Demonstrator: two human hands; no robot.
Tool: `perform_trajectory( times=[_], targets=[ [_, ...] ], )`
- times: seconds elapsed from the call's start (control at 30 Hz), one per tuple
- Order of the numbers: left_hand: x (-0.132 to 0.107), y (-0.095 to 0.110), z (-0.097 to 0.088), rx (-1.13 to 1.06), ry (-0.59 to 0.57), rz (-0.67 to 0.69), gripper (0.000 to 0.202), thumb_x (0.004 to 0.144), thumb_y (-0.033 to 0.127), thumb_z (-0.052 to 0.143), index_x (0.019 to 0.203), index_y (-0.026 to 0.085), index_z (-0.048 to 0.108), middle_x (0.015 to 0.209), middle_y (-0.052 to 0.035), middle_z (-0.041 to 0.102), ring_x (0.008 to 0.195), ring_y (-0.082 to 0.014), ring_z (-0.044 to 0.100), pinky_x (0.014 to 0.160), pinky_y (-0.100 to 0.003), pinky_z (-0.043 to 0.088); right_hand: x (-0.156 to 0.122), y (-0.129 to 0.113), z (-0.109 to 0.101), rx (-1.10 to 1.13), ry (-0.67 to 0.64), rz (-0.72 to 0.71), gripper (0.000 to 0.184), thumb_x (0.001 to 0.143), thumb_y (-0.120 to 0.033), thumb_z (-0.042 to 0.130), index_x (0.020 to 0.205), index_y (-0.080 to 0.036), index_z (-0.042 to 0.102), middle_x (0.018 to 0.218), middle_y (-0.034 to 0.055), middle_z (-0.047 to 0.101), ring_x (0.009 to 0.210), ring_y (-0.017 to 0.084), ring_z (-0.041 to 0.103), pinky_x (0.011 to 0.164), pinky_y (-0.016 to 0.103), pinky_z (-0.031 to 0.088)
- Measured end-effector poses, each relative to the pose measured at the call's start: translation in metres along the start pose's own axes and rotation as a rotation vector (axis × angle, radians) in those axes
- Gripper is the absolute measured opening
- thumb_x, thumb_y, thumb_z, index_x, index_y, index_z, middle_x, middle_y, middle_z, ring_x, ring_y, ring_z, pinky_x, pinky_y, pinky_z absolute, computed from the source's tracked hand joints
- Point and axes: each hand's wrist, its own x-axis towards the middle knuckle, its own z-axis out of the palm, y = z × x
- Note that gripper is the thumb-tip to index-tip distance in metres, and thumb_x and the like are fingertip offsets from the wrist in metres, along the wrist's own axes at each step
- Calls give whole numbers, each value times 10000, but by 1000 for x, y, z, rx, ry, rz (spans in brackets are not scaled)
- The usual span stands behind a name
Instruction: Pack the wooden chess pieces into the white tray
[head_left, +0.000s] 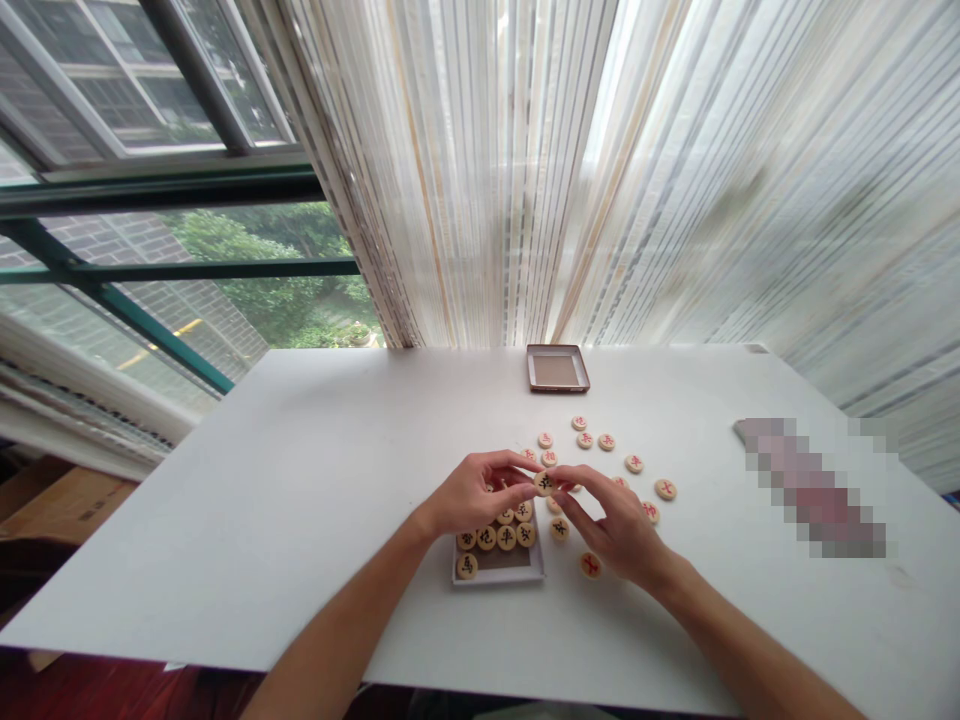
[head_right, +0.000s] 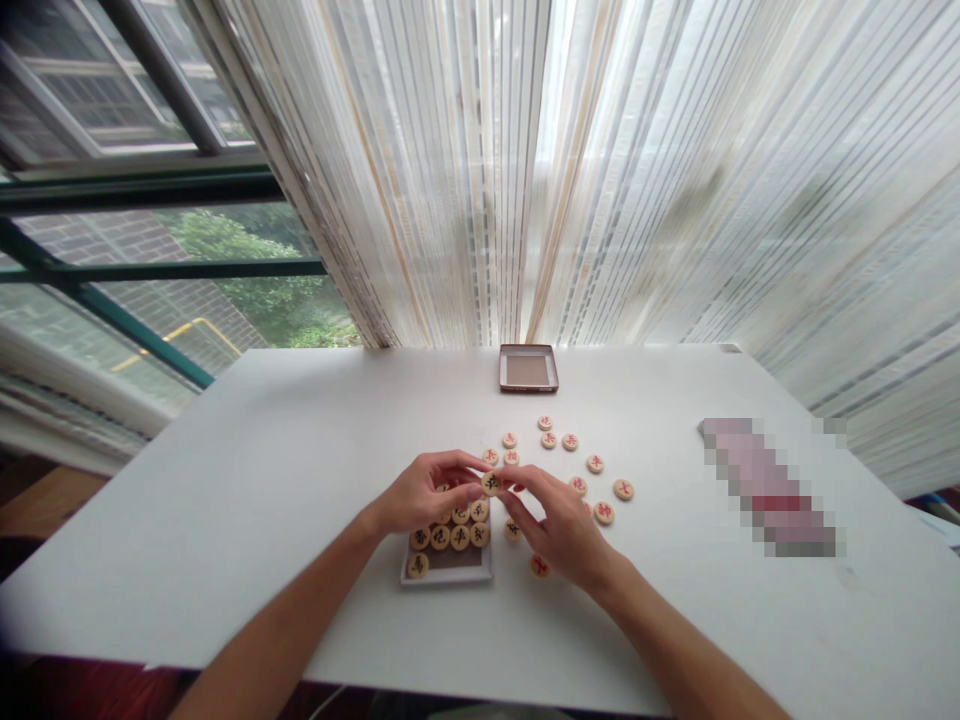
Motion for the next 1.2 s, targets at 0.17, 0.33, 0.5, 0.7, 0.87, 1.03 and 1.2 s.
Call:
perform_trajectory(
  times=[0.17,0.33,0.5,0.7,0.87,1.03,1.2],
  targets=[
    [0,1,-1,-31,-18,-23,351,893,337,689,1174,128,694,1008,-126,748,792,-173,706,666,-241,564,0,-2,0,-1,2,-1,222,968,-204,575,1183,-255,590,1049,38,708,876,169,672,797,295,540],
    [0,1,1,-8,-8,-15,357,874,335,712,1163,127,685,900,-98,749,741,-153,689,647,-225,536,0,-2,-1,-4,5,-5,211,961,-201,587,1165,-255,598,1038,39,710,867,174,670,792,300,542],
    [2,-3,5,48,28,-4,340,846,366,734,1090,134,685,843,-71,725,718,-144,665,613,-213,488,2,-1,1,-2,26,-21,191,938,-209,635,1123,-250,613,990,30,717,853,170,672,770,289,549],
    [3,-6,9,97,99,-23,349,848,439,713,998,124,694,763,-44,686,571,-94,556,502,-188,402,4,-3,3,16,23,-48,183,927,-221,647,1108,-248,628,965,28,721,860,173,680,769,297,563],
    [2,-4,9,108,89,-6,361,884,453,666,1016,121,714,783,-54,689,579,-99,554,526,-202,432,2,-4,2,-3,23,-33,203,924,-243,647,1126,-246,624,970,37,723,858,184,682,768,316,572],
    [2,-2,7,88,65,17,335,903,415,652,1058,123,704,841,-70,705,630,-115,600,572,-211,475,2,-2,1,-23,24,-16,218,927,-246,636,1143,-245,611,984,45,718,837,189,671,759,327,567],
    [2,-1,6,94,36,58,299,884,330,688,1109,134,680,951,-92,719,763,-148,668,617,-208,490,2,-4,0,-21,-5,6,238,933,-224,599,1170,-245,592,1023,57,705,874,198,661,792,337,552]
  ],
)
